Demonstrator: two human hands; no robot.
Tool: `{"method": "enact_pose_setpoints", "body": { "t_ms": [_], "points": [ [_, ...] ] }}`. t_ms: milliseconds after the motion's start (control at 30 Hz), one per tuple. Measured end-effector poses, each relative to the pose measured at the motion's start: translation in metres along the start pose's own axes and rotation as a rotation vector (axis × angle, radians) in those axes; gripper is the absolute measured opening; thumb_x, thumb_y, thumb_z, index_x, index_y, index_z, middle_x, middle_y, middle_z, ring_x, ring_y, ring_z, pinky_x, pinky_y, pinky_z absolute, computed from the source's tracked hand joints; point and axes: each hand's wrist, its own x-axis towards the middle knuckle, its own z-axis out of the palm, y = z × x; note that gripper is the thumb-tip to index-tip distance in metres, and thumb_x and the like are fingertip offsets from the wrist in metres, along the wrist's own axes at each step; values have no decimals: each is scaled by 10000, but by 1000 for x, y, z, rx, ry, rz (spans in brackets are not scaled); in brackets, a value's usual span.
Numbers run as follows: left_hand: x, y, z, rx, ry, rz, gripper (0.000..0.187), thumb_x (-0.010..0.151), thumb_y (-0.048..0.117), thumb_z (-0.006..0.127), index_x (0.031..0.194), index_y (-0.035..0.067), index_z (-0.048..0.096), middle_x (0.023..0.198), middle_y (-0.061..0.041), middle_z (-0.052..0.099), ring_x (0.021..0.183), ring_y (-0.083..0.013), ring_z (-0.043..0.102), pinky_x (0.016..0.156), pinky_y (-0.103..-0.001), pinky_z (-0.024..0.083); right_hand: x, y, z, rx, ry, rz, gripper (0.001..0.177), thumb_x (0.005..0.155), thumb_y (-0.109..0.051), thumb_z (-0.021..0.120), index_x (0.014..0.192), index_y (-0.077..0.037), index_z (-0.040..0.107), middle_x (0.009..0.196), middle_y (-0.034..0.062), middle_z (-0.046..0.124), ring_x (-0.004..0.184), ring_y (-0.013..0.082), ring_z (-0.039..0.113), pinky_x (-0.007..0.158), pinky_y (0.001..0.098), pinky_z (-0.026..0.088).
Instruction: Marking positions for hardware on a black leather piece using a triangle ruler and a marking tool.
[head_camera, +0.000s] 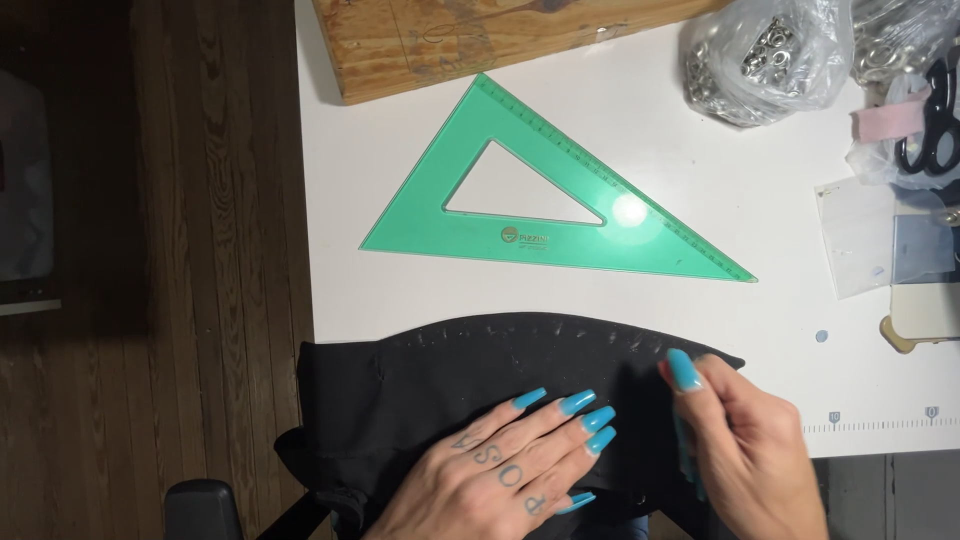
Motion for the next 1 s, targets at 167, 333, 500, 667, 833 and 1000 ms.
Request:
{"method": "enact_pose_setpoints", "body": {
  "t_ms": [167,333,500,667,833,1000],
  "points": [
    [-2,-4,12,15,-50,18,258,895,180,566,1107,35,587,1166,-85,577,1109,-230,518,923,-361,396,12,-12,13,-170,-74,-48,390,891,-259,483,563,-66,395,482,2,296,458,109,243,399,266,246],
    [-8,-8,15,-52,-111,-51,303,886,191,573,1137,21,563,1216,-102,533,1175,-244,453,961,-398,363,17,-15,21,-415,-63,-95,419,885,-330,461,562,-80,368,441,18,270,452,133,227,410,288,257],
    [-11,-12,14,-146,-151,-51,281,928,151,462,1161,14,539,1252,-114,500,1204,-250,423,1011,-405,311,18,-9,25,-614,4,-252,355,883,-296,463,588,-108,400,440,26,267,478,177,194,417,306,287],
    [-9,-7,8,-178,-165,-63,319,893,152,509,1160,-21,522,1231,-136,511,1192,-266,431,996,-405,310,13,-14,22,-357,26,-170,339,888,-253,484,588,-108,425,438,37,392,410,168,334,418,297,308],
    [-9,-6,3,-141,-122,-51,321,919,190,492,1177,1,518,1266,-123,492,1199,-258,433,987,-391,324,10,-23,10,13,111,10,433,914,-243,495,529,-83,376,433,5,326,394,90,284,343,251,222],
    [-8,-6,6,-49,-113,-35,372,874,214,572,1174,-3,529,1234,-132,517,1178,-245,447,976,-374,339,8,-24,3,-122,64,-48,375,912,-228,477,582,-52,507,394,34,399,386,102,335,365,249,270]
  ]
}}
